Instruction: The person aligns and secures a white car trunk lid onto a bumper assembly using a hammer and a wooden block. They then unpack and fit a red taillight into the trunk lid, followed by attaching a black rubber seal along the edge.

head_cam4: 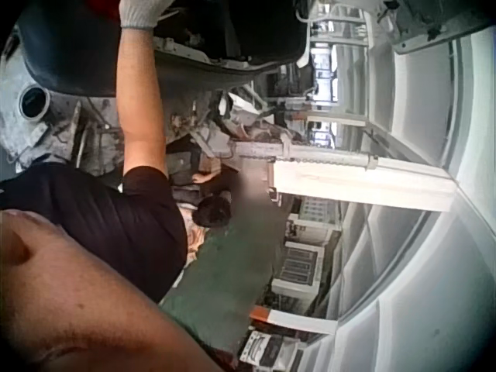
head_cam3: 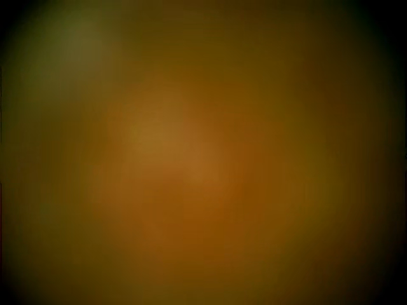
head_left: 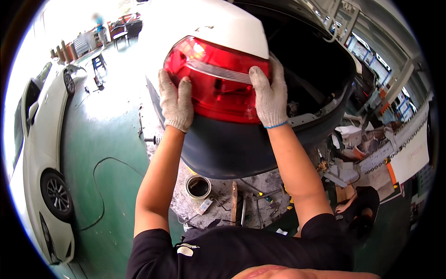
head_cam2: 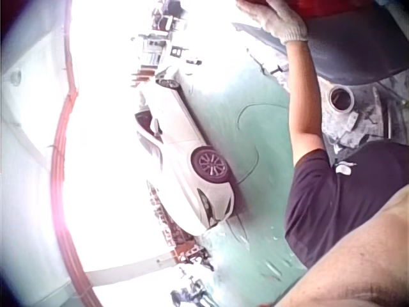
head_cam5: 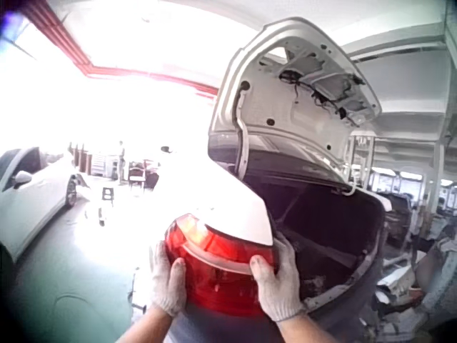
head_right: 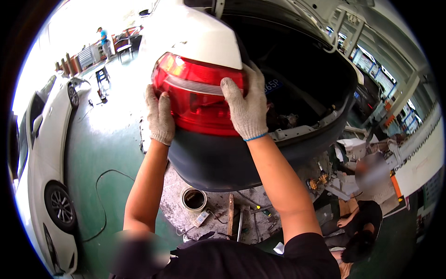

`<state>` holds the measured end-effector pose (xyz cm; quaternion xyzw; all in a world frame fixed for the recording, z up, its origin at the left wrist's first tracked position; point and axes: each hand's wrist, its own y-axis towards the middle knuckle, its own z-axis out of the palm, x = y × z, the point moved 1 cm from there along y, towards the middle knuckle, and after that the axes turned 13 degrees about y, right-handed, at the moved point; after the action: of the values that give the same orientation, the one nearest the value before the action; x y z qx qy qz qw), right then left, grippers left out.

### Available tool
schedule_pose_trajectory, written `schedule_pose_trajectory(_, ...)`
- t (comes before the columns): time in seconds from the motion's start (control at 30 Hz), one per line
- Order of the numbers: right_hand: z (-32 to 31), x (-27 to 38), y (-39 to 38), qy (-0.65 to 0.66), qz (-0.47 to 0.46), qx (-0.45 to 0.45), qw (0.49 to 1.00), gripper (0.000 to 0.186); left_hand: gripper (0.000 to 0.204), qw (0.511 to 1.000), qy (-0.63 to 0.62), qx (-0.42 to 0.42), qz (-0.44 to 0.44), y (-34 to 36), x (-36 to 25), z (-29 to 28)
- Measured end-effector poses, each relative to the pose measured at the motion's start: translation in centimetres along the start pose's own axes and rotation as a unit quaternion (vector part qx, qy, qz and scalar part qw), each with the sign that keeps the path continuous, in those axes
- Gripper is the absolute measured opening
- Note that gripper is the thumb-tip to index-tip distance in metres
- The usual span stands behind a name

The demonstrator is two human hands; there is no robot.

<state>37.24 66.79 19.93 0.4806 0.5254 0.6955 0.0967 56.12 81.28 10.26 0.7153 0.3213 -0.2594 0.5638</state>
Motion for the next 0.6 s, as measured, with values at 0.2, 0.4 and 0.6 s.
schedule_pose_trajectory(0.2,-2.3,-0.9,0.5,0.162,0.129,0.028,0.978,0.061,0.081,1.0,-0.021,0.022,0.006,2.2,-2.9,-0.8)
schedule_pose_trajectory(0.4,-0.1,-1.7,0.0,0.181,0.109,-0.092,0.973,0.055,0.076,0.997,-0.071,-0.007,0.008,2.8,-0.9,0.1)
schedule_pose_trajectory(0.6,-0.5,-2.2,-0.1,0.135,0.082,-0.076,0.985,0.057,0.074,0.998,-0.064,-0.001,-0.004,2.9,-1.2,0.0)
